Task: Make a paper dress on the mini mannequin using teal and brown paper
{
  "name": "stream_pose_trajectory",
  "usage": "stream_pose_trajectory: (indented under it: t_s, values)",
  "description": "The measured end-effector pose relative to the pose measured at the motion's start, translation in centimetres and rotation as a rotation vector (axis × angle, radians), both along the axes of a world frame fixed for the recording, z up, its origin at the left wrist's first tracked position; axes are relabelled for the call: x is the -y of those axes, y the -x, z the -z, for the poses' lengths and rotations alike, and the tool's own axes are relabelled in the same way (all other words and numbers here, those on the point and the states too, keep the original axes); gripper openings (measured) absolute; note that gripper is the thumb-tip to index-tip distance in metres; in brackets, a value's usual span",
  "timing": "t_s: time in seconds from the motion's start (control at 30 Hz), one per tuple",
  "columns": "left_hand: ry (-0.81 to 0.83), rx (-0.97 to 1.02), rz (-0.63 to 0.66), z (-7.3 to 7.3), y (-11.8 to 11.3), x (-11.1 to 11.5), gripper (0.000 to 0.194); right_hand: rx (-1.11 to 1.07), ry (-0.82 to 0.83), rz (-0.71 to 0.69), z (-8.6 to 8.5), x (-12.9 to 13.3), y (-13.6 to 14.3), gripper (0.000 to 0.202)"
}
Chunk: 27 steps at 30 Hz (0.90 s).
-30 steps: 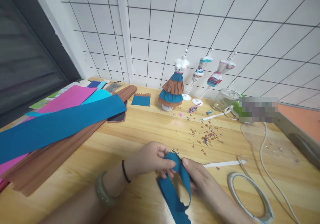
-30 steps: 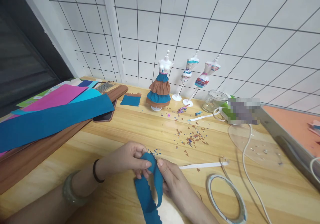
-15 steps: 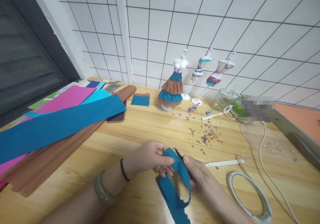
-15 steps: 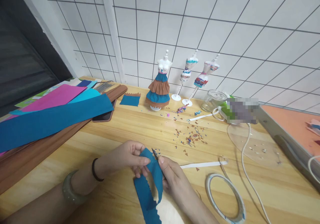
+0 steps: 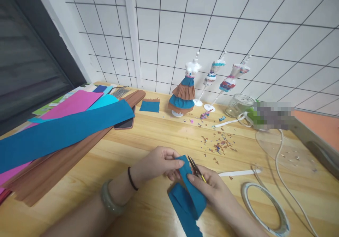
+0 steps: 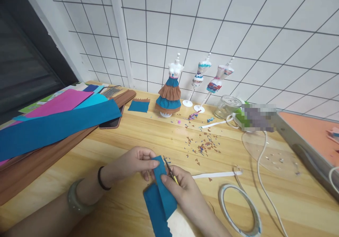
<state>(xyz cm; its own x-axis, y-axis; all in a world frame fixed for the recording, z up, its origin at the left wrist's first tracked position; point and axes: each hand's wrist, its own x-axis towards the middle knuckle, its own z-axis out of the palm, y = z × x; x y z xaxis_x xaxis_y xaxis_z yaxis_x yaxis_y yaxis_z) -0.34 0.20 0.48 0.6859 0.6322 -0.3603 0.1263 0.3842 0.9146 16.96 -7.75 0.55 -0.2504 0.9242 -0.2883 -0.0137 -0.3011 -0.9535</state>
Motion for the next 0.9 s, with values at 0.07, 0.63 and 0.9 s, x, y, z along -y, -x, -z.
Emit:
stream_pose_trajectory:
  t_s: [0.07,0.63,0.9]
  values:
    - [-0.019,0.009,-0.040,0.0,0.0,0.0,0.035,-0.021,0.023,0.010,0.4,0.1,0.1,0.031]
    - [0.053,-0.018,0.109,-0.5,0.8,-0.1,0.034,0.057,0.079,-0.095,0.1,0.4,-1.1,0.044]
    - [0.055,-0.057,0.091,-1.1,0.4,-0.1,0.034,0.057,0.075,-0.115,0.2,0.4,-1.0,0.044]
